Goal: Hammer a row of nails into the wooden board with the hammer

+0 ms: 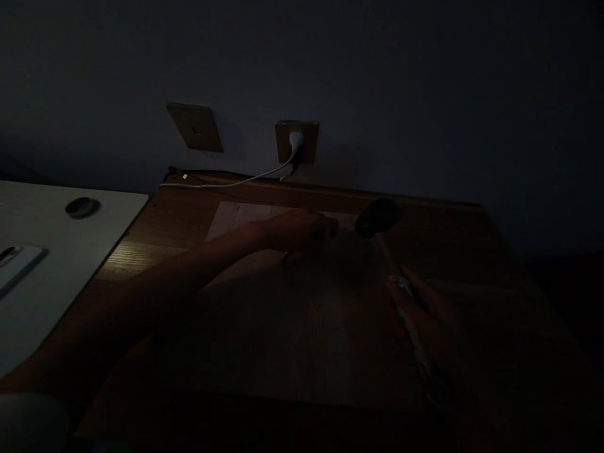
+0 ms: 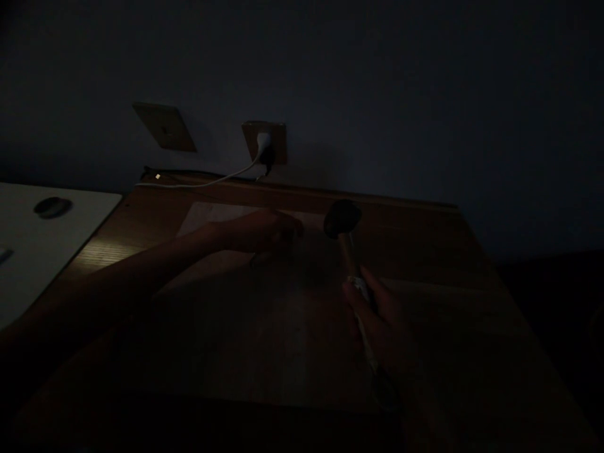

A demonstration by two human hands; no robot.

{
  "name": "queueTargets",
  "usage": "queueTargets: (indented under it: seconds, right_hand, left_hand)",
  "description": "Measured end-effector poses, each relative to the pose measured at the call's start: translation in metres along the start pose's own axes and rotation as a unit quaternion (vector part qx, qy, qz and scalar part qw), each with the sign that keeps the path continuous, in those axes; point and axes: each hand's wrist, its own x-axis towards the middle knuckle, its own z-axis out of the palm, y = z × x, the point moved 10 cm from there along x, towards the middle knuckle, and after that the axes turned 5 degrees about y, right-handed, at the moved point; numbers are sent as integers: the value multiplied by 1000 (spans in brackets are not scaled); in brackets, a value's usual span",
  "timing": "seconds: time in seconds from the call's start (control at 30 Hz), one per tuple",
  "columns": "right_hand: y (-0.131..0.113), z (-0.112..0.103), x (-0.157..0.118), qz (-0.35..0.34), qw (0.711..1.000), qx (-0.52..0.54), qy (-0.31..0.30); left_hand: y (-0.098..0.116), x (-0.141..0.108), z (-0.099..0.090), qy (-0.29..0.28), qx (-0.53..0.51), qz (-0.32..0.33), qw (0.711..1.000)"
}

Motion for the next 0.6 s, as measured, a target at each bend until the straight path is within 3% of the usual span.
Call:
queueTargets:
  seconds: [0.13,0.27,0.6]
  right_hand:
    - [5,0,1,8,1000,3,-7]
    - [3,2,0,7,1000,12,-5]
    - [4,6,0,17,1000,4,-13]
  left_hand:
    - [-19,15,1,101,-58,-25,993]
    - [-39,15,6,171,-93,-58,979]
    - [-40,10,8,192,-65,-50,978]
